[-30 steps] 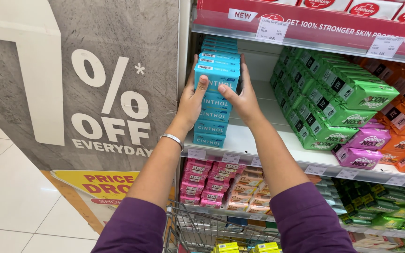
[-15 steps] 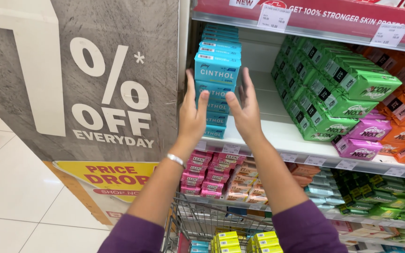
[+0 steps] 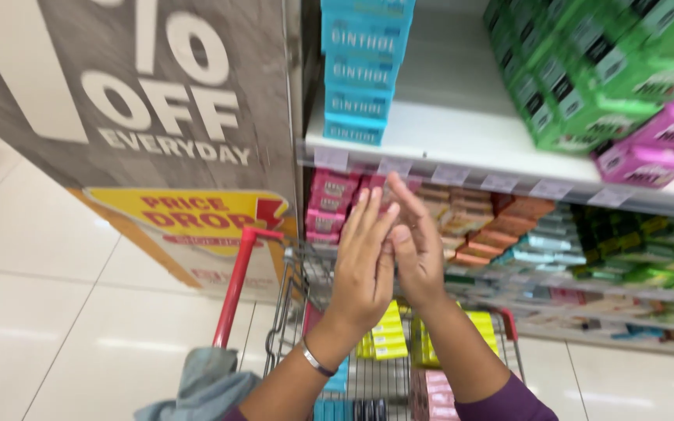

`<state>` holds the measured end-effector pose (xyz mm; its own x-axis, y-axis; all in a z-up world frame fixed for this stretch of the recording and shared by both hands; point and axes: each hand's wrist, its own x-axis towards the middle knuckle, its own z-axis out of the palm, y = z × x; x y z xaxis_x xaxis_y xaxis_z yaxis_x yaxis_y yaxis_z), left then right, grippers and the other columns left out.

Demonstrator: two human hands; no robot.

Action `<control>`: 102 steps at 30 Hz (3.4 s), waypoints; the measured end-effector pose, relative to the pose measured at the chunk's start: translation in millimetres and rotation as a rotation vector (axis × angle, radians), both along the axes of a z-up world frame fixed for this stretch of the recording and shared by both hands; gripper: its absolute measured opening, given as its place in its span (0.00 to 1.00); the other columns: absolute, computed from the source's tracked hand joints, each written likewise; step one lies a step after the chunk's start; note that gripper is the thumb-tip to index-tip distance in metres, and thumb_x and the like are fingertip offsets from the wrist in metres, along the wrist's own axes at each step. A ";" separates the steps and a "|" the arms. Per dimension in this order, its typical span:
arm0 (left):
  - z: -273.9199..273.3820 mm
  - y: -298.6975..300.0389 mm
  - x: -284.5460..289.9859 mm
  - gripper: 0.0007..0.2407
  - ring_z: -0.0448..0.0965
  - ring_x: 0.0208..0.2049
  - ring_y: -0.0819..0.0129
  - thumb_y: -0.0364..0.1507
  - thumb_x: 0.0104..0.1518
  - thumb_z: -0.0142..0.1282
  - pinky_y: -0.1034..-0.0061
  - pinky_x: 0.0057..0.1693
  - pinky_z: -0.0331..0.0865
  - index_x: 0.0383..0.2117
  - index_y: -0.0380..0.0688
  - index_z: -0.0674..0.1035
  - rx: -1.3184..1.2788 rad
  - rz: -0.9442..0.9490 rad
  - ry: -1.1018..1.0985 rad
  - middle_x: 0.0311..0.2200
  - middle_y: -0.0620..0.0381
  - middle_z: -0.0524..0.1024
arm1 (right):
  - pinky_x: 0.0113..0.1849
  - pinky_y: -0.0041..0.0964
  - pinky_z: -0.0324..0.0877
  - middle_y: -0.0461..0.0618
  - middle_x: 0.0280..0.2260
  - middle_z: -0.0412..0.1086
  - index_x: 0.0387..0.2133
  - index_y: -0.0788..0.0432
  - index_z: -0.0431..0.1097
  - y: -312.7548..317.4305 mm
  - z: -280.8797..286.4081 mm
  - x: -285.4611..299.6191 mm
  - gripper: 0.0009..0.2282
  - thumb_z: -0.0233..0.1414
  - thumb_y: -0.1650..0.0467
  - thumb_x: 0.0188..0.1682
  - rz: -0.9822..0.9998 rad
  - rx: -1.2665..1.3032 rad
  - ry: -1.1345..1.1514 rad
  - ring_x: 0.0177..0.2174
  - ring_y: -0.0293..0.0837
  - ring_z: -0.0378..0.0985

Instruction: Organizing and restocking bars of soap on store shelves.

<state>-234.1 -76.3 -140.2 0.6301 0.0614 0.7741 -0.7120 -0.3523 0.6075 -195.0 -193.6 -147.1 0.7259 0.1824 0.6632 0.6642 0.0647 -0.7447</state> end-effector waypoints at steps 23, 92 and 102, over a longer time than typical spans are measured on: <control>-521.6 -34.1 -89.6 0.24 0.64 0.63 0.41 0.34 0.60 0.52 0.58 0.66 0.58 0.62 0.36 0.66 0.216 0.186 1.190 0.63 0.35 0.63 | 0.48 0.38 0.73 0.61 0.50 0.74 0.57 0.60 0.67 -36.4 -499.2 -100.4 0.21 0.48 0.59 0.56 -0.245 -0.487 1.055 0.49 0.49 0.79; -466.6 -16.3 -88.1 0.23 0.81 0.49 0.56 0.39 0.57 0.61 0.66 0.55 0.71 0.56 0.42 0.74 -0.330 0.140 1.410 0.50 0.43 0.79 | 0.55 0.48 0.70 0.56 0.61 0.60 0.66 0.63 0.53 -81.3 -389.8 -80.9 0.36 0.59 0.61 0.47 0.129 -0.068 1.717 0.56 0.49 0.68; -369.3 -8.7 -89.7 0.30 0.82 0.50 0.58 0.38 0.55 0.60 0.67 0.53 0.75 0.64 0.46 0.61 -0.471 -0.129 1.147 0.51 0.40 0.78 | 0.48 0.54 0.72 0.51 0.55 0.68 0.69 0.37 0.49 -79.3 -243.6 -80.6 0.38 0.57 0.59 0.42 0.020 -0.237 1.506 0.51 0.48 0.72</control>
